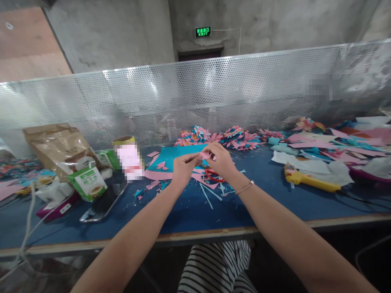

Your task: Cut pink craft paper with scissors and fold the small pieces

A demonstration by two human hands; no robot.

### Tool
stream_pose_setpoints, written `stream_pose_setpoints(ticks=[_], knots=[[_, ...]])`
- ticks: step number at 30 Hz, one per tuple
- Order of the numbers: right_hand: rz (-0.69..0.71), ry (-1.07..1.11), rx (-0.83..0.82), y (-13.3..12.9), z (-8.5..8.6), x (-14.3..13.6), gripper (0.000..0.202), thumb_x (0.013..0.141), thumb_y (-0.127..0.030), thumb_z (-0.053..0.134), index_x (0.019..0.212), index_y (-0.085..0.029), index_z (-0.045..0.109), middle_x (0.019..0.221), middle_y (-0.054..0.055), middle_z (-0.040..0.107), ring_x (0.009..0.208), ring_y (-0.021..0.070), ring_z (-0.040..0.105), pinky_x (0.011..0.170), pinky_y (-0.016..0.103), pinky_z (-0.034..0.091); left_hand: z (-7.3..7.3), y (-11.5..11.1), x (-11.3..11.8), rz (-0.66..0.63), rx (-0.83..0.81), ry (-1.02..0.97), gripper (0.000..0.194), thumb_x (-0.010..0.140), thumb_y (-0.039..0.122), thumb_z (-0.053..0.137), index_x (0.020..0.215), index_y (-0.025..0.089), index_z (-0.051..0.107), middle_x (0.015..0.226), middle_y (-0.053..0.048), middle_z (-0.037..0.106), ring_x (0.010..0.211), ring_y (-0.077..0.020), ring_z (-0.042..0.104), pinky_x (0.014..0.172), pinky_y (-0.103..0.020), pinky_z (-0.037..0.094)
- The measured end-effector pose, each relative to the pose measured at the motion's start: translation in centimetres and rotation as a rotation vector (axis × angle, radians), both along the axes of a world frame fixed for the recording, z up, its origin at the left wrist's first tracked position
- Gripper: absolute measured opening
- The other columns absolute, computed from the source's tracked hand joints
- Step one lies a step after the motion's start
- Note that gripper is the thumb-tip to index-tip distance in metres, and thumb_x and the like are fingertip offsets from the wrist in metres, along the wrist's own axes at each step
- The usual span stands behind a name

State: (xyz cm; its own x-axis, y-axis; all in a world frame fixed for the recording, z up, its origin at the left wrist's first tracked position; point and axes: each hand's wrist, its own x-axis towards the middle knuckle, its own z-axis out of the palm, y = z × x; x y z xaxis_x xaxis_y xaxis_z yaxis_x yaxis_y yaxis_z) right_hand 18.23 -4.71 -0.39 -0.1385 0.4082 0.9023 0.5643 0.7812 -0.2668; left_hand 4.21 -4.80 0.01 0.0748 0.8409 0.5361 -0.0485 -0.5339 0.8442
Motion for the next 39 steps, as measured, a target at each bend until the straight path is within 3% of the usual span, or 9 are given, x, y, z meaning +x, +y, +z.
stream_pose_setpoints(ticks=[9, 17, 28, 39], knots=[[0.045, 0.087, 0.036, 0.3, -0.1, -0.6, 0.012, 0.071, -0.012, 0.048, 0.077, -0.020, 0.056, 0.085, 0.005, 0.050, 0.084, 0.0169, 0.049, 0.072, 0.032, 0.045, 0.0, -0.2, 0.0, -0.034, -0.007, -0.072, 0.028, 0.061, 0.034, 0.065, 0.080, 0.014, 0.066, 0.075, -0.006, 0.066, 0.070, -0.0168, 0.062, 0.068, -0.032, 0.051], [0.174, 0.246, -0.146, 0.3, -0.2, -1.3, 0.011, 0.071, -0.017, 0.052, 0.076, -0.021, 0.061, 0.089, 0.005, 0.048, 0.084, 0.0149, 0.052, 0.065, 0.029, 0.050, -0.2, 0.1, 0.0, -0.069, -0.050, -0.187, 0.029, 0.059, 0.033, 0.066, 0.080, 0.014, 0.064, 0.076, -0.005, 0.065, 0.071, -0.0151, 0.060, 0.070, -0.032, 0.051], [0.156, 0.188, -0.091, 0.3, -0.1, -1.1, 0.022, 0.067, -0.008, 0.050, 0.079, -0.021, 0.061, 0.090, 0.004, 0.049, 0.087, 0.0153, 0.051, 0.069, 0.030, 0.049, -0.3, 0.4, 0.0, -0.126, -0.082, -0.230, 0.024, 0.056, 0.029, 0.069, 0.076, 0.016, 0.064, 0.072, -0.003, 0.065, 0.067, -0.0121, 0.059, 0.071, -0.031, 0.048], [0.024, 0.029, 0.050, 0.2, -0.1, -0.5, 0.018, 0.074, -0.012, 0.046, 0.082, -0.022, 0.058, 0.083, 0.004, 0.054, 0.084, 0.0182, 0.050, 0.077, 0.035, 0.043, 0.2, -0.2, 0.4, -0.196, -0.108, -0.235, 0.020, 0.055, 0.029, 0.070, 0.070, 0.017, 0.067, 0.070, -0.003, 0.065, 0.066, -0.0136, 0.059, 0.067, -0.031, 0.049]])
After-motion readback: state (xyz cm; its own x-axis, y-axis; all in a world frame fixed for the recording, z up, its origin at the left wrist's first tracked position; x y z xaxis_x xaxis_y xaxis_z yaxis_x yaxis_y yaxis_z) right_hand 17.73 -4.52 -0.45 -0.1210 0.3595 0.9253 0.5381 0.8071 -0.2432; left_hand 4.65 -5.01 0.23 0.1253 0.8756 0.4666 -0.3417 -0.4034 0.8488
